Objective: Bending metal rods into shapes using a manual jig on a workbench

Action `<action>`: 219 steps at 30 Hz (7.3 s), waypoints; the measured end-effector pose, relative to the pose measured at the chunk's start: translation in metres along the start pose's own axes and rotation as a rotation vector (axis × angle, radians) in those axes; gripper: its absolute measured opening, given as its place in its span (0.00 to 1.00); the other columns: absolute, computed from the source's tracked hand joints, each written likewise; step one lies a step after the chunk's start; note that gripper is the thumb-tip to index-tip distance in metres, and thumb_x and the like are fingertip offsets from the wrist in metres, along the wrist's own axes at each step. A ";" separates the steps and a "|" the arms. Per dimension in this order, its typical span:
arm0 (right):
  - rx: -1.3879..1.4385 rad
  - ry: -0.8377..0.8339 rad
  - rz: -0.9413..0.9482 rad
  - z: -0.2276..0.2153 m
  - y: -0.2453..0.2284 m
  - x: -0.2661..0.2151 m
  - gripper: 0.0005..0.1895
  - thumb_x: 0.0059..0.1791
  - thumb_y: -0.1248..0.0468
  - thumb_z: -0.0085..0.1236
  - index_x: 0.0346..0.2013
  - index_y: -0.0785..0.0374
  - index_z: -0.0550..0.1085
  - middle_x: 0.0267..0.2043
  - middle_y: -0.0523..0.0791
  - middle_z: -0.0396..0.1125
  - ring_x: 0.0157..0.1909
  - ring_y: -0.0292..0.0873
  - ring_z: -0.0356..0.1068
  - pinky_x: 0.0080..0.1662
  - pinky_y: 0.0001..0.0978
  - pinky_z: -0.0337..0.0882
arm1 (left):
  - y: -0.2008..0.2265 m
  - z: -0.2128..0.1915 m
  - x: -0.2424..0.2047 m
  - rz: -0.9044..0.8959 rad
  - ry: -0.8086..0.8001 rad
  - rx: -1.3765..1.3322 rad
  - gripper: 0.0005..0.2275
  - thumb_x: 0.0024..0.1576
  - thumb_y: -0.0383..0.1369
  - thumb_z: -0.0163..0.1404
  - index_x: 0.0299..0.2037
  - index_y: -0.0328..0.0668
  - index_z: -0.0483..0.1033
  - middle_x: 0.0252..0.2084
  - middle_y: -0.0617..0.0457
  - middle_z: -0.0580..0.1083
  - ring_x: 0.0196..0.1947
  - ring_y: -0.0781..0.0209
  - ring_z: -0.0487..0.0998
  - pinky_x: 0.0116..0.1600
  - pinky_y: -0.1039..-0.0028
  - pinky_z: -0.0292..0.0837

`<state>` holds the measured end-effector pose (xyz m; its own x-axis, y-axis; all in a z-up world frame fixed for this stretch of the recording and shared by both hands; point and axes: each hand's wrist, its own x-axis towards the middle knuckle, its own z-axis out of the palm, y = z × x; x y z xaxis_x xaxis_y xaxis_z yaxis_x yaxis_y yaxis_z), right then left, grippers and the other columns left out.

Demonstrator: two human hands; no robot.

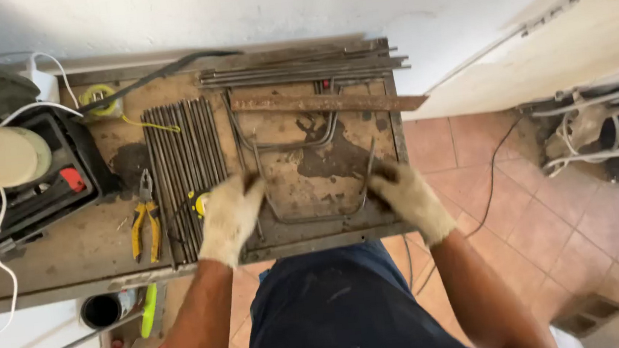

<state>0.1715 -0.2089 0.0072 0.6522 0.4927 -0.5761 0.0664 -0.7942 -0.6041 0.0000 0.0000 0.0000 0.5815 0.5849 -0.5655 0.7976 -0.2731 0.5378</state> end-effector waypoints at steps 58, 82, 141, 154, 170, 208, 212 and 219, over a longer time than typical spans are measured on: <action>-0.583 -0.005 0.141 0.022 0.033 0.044 0.27 0.49 0.37 0.46 0.40 0.53 0.80 0.43 0.51 0.77 0.53 0.55 0.75 0.52 0.51 0.76 | -0.019 0.034 0.030 -0.075 -0.031 0.258 0.23 0.62 0.54 0.43 0.40 0.43 0.81 0.41 0.40 0.82 0.50 0.39 0.82 0.52 0.53 0.77; -0.556 -0.006 0.131 0.021 0.034 0.046 0.30 0.50 0.34 0.43 0.38 0.53 0.80 0.40 0.50 0.77 0.52 0.54 0.75 0.52 0.51 0.76 | -0.014 0.028 0.040 -0.067 -0.124 0.342 0.24 0.62 0.53 0.42 0.42 0.39 0.83 0.43 0.38 0.82 0.52 0.38 0.81 0.54 0.52 0.76; 0.274 0.368 -0.186 -0.063 0.059 -0.079 0.09 0.51 0.62 0.58 0.43 0.59 0.80 0.17 0.45 0.70 0.18 0.38 0.71 0.27 0.29 0.73 | 0.152 0.011 -0.061 0.426 -0.586 -0.026 0.25 0.53 0.48 0.49 0.61 0.55 0.75 0.39 0.51 0.83 0.51 0.52 0.83 0.56 0.58 0.75; 0.555 0.132 0.106 -0.033 0.216 -0.004 0.14 0.53 0.59 0.51 0.45 0.68 0.75 0.16 0.52 0.65 0.17 0.43 0.68 0.17 0.32 0.71 | 0.111 0.181 0.002 0.274 -0.254 0.290 0.17 0.63 0.55 0.40 0.52 0.65 0.76 0.50 0.56 0.80 0.55 0.53 0.80 0.61 0.58 0.74; 0.360 -0.128 0.054 -0.062 0.221 0.003 0.16 0.54 0.58 0.46 0.45 0.69 0.73 0.22 0.56 0.71 0.20 0.49 0.74 0.20 0.35 0.76 | 0.128 0.217 0.009 0.573 -0.016 0.577 0.13 0.64 0.49 0.42 0.39 0.56 0.76 0.32 0.53 0.77 0.39 0.57 0.83 0.45 0.65 0.80; -0.669 0.378 -0.866 -0.070 0.059 0.153 0.30 0.47 0.44 0.59 0.59 0.55 0.73 0.58 0.49 0.68 0.63 0.52 0.67 0.60 0.49 0.68 | 0.127 0.212 0.022 0.451 -0.135 0.487 0.15 0.61 0.50 0.44 0.39 0.54 0.78 0.35 0.50 0.80 0.44 0.50 0.83 0.49 0.56 0.79; -0.968 0.382 -0.867 -0.048 0.043 0.186 0.29 0.40 0.47 0.64 0.54 0.50 0.73 0.40 0.42 0.74 0.46 0.48 0.75 0.48 0.45 0.72 | 0.124 0.208 0.016 0.418 -0.128 0.396 0.18 0.60 0.53 0.44 0.36 0.51 0.78 0.36 0.48 0.79 0.45 0.47 0.83 0.48 0.56 0.79; -0.455 0.064 -0.415 -0.133 0.047 0.068 0.33 0.47 0.46 0.54 0.65 0.51 0.62 0.50 0.55 0.74 0.51 0.65 0.73 0.51 0.65 0.72 | 0.141 0.183 0.005 0.276 -0.248 0.416 0.22 0.60 0.57 0.42 0.42 0.52 0.80 0.44 0.47 0.81 0.51 0.46 0.81 0.56 0.55 0.76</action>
<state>0.3192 -0.2604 0.0130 0.5459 0.7818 -0.3012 0.6302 -0.6201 -0.4673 0.1452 -0.1750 -0.0412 0.7577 0.2654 -0.5961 0.5773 -0.6985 0.4228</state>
